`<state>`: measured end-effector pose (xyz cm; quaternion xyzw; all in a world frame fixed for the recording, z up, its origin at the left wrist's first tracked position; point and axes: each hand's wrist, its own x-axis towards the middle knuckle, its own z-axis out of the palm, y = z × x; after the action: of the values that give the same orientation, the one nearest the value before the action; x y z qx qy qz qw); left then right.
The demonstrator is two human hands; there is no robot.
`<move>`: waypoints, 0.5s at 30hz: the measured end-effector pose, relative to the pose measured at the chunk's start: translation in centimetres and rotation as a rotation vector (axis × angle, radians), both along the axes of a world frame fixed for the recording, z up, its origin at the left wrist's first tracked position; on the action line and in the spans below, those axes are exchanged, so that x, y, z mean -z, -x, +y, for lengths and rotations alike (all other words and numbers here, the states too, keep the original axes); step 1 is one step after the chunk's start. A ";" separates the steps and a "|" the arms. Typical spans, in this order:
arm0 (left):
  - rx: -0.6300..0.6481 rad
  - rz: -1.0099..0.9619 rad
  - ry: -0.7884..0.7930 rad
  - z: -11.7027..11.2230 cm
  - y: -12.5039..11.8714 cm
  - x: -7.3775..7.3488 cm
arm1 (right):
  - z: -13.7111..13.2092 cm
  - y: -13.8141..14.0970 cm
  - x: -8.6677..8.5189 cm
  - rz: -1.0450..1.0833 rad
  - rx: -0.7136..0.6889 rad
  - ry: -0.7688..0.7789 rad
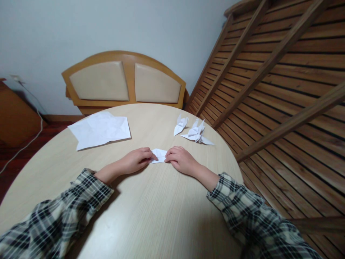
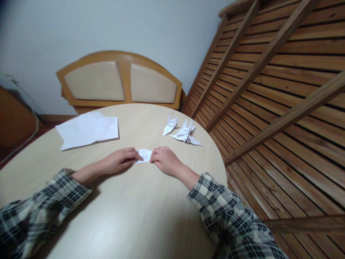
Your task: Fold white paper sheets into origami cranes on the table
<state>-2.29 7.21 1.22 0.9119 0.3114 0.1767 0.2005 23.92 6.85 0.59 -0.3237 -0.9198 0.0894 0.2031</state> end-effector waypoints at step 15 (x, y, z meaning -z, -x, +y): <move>0.055 0.009 0.107 0.1 0.4 -0.7 | 0.3 -0.4 0.4 0.015 -0.013 0.000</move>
<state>-2.70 7.32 1.88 0.9089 0.2963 0.1499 0.2524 24.30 7.12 0.23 -0.3170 -0.9203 0.0932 0.2093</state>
